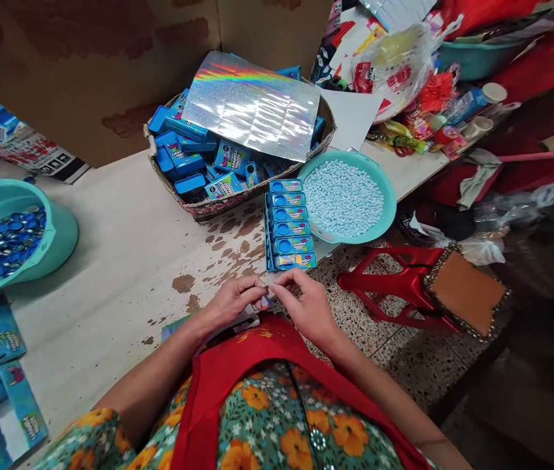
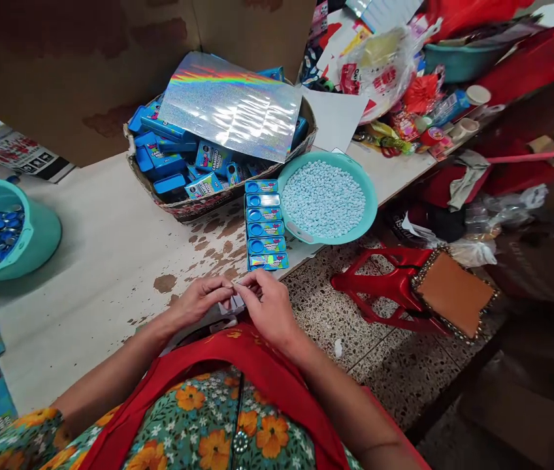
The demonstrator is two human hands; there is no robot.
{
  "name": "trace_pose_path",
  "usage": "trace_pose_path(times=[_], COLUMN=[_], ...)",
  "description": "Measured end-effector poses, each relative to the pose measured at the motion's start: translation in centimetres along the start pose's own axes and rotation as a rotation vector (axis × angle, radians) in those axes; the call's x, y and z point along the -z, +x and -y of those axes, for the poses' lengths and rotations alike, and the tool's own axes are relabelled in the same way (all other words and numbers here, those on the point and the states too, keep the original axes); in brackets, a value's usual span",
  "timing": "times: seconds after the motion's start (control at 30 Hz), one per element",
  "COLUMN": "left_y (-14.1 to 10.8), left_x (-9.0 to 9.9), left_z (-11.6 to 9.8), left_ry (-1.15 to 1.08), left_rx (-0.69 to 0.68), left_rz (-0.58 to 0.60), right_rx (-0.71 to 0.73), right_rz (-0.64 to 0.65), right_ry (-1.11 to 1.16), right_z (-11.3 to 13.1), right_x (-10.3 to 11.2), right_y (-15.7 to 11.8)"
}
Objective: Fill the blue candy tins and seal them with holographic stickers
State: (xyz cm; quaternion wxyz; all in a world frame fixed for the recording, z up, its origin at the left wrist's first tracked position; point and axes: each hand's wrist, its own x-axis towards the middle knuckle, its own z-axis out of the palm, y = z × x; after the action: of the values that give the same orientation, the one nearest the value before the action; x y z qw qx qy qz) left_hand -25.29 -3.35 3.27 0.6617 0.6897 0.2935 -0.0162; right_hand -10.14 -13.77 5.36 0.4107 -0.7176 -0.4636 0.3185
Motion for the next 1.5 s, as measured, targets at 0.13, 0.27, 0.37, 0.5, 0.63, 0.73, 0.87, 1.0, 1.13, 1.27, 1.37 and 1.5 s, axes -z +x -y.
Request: trace_pose_path(times=[0.13, 0.27, 0.37, 0.5, 0.63, 0.73, 0.87, 1.0, 1.13, 1.27, 1.37, 1.5], left_y=[1.8, 4.8, 7.1, 9.2, 10.4, 10.9, 8.9, 3.6, -0.3, -1.1, -1.1, -1.0], left_x=[0.5, 1.4, 1.7, 1.2, 0.1, -0.2, 2.3, 5.2, 4.9, 3.4, 3.0, 3.2], left_z=[-2.3, -3.2, -3.1, -2.0, -0.2, 1.0, 2.9, 6.7, 10.8, 12.3, 12.3, 12.5], left_ry=[0.017, -0.093, -0.141, -0.373, -0.436, -0.331, -0.037, 0.175, 0.327, 0.425, 0.377, 0.371], left_rx=[-0.006, -0.098, -0.123, -0.050, 0.087, 0.146, 0.141, 0.236, 0.330, 0.359, 0.379, 0.419], left_rz=[-0.009, -0.055, -0.101, -0.081, -0.110, -0.165, -0.143, 0.051, 0.150, -0.020, -0.080, -0.110], right_rx=[0.043, 0.057, 0.015, -0.060, -0.131, -0.118, -0.012, 0.213, 0.370, 0.233, 0.264, 0.345], right_rz=[-0.299, -0.473, -0.488, -0.519, -0.576, -0.542, -0.534, -0.639, 0.055, 0.426, 0.562, 0.633], right_ry=[-0.102, -0.214, -0.196, -0.104, -0.030, -0.045, -0.181, -0.247, -0.110, -0.248, -0.384, -0.401], right_z=[-0.8, -2.4, -3.8, -5.3, -6.0, -6.3, -5.5, -3.2, -3.2, -7.1, -9.6, -10.5], right_x=[0.6, 1.4, 1.5, 0.7, 0.1, 0.5, 1.6, 0.8, -4.3, -10.6, -12.5, -11.8], right_y=[1.1, 3.8, 5.8, 6.8, 6.7, 6.9, 6.3, 3.2, 1.2, 1.8, 2.1, 1.8])
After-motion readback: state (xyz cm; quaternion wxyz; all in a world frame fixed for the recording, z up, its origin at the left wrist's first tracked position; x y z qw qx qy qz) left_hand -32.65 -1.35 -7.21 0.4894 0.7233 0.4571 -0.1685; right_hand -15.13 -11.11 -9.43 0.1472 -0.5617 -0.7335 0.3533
